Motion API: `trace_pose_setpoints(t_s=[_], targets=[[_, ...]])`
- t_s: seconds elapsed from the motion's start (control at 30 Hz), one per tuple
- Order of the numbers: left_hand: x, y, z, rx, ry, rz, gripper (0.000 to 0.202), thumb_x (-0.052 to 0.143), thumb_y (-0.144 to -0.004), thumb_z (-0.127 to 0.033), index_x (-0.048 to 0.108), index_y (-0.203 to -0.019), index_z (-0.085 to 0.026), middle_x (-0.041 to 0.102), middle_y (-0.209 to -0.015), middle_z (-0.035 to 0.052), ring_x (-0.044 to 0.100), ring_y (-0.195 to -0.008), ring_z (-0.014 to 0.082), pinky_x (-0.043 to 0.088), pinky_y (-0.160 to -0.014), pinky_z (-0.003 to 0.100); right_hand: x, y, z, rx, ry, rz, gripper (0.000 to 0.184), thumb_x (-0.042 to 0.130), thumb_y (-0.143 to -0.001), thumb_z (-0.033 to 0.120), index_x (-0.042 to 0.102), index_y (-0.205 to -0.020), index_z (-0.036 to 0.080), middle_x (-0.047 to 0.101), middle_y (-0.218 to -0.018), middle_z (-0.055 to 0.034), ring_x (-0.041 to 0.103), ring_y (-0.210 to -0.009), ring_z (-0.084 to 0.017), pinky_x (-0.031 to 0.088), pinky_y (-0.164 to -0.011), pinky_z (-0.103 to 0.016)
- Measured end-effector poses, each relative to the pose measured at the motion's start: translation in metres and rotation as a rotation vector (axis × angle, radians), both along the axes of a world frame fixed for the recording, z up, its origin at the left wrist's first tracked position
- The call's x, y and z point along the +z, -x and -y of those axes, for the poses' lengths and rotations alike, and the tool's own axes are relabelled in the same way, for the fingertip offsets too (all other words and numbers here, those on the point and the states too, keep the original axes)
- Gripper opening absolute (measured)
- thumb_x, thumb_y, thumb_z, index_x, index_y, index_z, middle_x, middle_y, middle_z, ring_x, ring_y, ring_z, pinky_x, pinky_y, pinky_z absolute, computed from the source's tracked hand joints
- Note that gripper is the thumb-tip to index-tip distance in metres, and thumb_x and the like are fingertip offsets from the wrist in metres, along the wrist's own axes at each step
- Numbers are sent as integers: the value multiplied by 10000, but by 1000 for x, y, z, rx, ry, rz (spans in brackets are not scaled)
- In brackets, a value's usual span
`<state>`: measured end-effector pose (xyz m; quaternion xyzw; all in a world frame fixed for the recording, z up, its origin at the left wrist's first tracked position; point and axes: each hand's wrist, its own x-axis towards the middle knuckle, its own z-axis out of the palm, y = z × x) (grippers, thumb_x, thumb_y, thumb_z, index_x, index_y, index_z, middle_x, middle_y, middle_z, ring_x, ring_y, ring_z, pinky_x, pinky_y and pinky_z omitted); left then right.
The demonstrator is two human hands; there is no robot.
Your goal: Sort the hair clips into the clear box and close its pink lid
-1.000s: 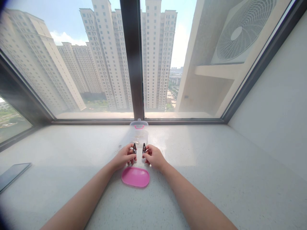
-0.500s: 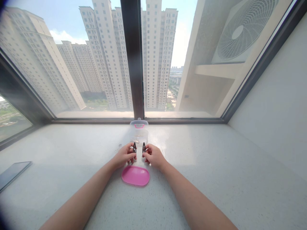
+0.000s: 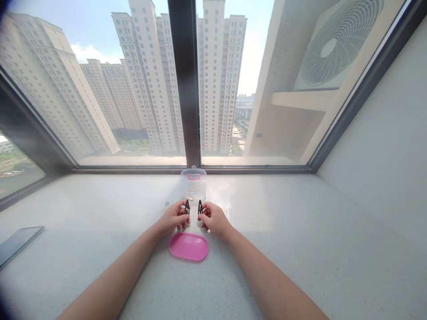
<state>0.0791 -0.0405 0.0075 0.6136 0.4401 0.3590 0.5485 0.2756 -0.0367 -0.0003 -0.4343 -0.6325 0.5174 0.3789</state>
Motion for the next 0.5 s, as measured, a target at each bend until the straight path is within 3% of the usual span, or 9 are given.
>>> trace_pose_setpoints(t_s=[0.5], targets=[[-3, 1, -2, -14, -10, -10, 272, 549, -715, -157, 475, -975, -179, 625, -625, -22, 552, -449, 99, 327, -393, 161, 0, 0, -1, 9, -4, 7, 152, 574, -721, 230, 543, -861, 178, 617, -656, 18, 574, -458, -116, 434, -379, -201]])
